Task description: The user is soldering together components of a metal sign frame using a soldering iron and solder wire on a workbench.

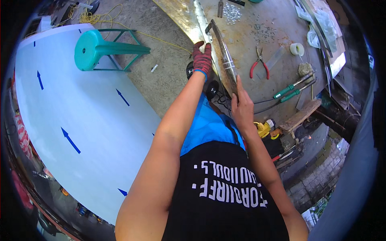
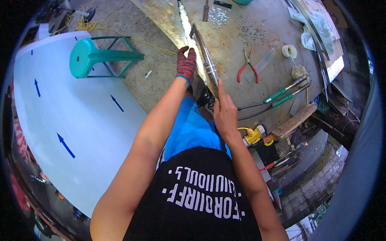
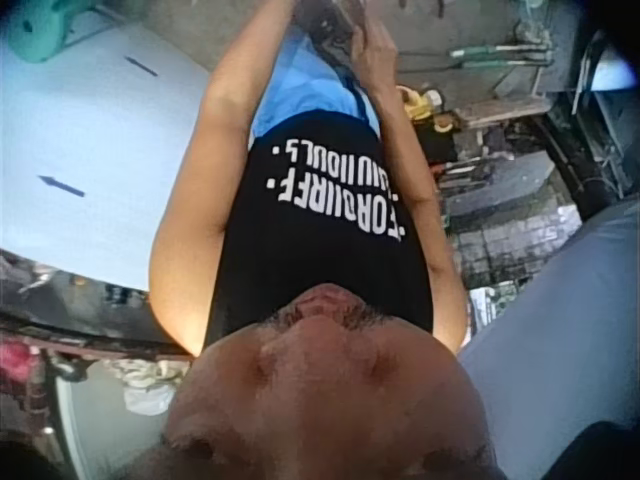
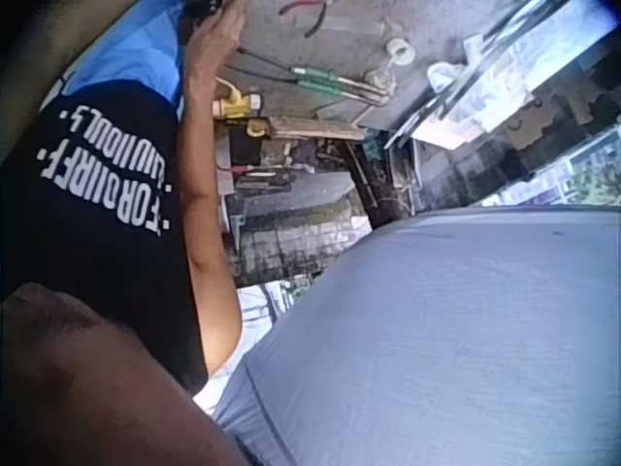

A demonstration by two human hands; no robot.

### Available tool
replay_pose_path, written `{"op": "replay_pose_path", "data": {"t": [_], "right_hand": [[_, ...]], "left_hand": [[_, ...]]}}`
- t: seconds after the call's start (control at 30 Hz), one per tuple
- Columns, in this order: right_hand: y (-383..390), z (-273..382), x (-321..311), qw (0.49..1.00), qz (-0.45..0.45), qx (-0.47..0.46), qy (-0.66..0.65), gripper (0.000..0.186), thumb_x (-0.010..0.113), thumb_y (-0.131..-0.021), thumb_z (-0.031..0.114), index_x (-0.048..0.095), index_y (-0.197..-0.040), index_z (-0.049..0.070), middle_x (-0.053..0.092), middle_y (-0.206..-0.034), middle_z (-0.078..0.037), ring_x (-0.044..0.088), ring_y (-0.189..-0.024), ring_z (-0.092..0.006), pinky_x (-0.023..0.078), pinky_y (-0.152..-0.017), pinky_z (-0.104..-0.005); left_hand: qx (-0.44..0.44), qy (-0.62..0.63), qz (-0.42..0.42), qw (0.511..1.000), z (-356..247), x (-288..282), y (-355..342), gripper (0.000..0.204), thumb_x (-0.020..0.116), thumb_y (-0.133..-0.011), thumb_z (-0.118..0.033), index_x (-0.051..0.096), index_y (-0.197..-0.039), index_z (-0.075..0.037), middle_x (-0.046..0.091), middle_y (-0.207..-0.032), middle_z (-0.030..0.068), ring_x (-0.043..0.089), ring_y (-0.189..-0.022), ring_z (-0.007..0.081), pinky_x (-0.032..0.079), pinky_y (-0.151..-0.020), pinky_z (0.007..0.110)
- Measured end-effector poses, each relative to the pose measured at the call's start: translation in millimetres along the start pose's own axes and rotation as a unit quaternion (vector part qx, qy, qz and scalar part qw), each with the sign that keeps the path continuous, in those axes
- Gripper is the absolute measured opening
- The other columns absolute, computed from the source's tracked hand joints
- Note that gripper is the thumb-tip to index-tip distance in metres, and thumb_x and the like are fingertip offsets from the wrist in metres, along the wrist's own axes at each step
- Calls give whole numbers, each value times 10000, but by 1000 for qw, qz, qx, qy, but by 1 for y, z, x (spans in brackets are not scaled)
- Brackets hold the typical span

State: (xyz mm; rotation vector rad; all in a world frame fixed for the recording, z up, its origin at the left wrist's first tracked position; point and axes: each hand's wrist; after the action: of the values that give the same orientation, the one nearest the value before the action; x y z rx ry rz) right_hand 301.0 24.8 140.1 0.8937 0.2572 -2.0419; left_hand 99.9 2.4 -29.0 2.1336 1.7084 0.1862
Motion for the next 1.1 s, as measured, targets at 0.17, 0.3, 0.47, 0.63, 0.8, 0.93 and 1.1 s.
{"op": "replay_pose_path", "data": {"t": [0.17, 0.3, 0.47, 0.63, 0.8, 0.93, 1.1], "right_hand": [[-2, -1, 3, 999, 1, 18, -28, 722, 533, -895, -18, 289, -1551, 158, 610, -1036, -255, 614, -887, -445, 490, -777, -493], [-3, -2, 2, 998, 18, 47, -34, 718, 541, -897, -4, 290, -1550, 157, 607, -996, -250, 615, -874, -440, 493, -790, -487], [-4, 0, 6, 998, 5, 35, -47, 714, 548, -898, 5, 294, -1549, 155, 605, -977, -255, 612, -863, -442, 492, -800, -484], [-2, -6, 8, 996, 5, 52, -73, 693, 553, -901, -6, 330, -1539, 146, 649, -1045, -250, 663, -825, -328, 518, -778, -384], [-2, -3, 9, 992, -3, 52, -116, 690, 548, -898, -18, 330, -1536, 128, 649, -1071, -255, 672, -866, -295, 520, -798, -366], [-1, 0, 12, 984, 22, 58, -166, 705, 536, -902, -18, 292, -1546, 128, 612, -1007, -261, 614, -872, -441, 498, -789, -458], [2, -3, 14, 996, 18, 19, -81, 700, 534, -902, -28, 298, -1544, 120, 593, -938, -246, 604, -811, -424, 492, -752, -449]], "left_hand": [[-1, -34, 17, 999, -7, -4, 1, 440, 659, -940, -311, 540, -1286, -67, 587, -1219, 175, 553, -1102, 272, 438, -974, 379], [-26, -5, 42, 999, -29, -3, 13, 449, 633, -962, -331, 531, -1310, -66, 596, -1212, 146, 553, -1101, 245, 438, -972, 357], [-12, 11, 63, 998, -20, -9, 5, 453, 622, -969, -318, 523, -1341, -79, 592, -1229, 127, 556, -1088, 233, 456, -941, 352], [3, -4, 79, 997, -16, -9, 6, 446, 615, -973, -263, 511, -1346, -43, 586, -1277, 155, 543, -1156, 250, 424, -1002, 359], [-23, 20, 84, 996, -32, -7, 14, 445, 615, -972, -263, 510, -1346, -45, 590, -1266, 147, 545, -1147, 243, 428, -994, 354], [-22, 6, 75, 997, -26, -12, 8, 460, 614, -972, -261, 500, -1361, -45, 576, -1294, 141, 537, -1164, 239, 420, -1009, 352], [-43, 22, 72, 996, -19, -8, 5, 472, 610, -972, -257, 491, -1376, -44, 556, -1331, 140, 527, -1185, 239, 410, -1026, 351]]}}
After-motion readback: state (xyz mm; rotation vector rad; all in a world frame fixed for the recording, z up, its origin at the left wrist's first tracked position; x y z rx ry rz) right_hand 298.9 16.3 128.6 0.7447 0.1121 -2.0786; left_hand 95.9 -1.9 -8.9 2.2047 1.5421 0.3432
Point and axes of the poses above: each hand's wrist, its own y-axis away from the middle knuckle, its own x-axis out of the palm, z = x × y
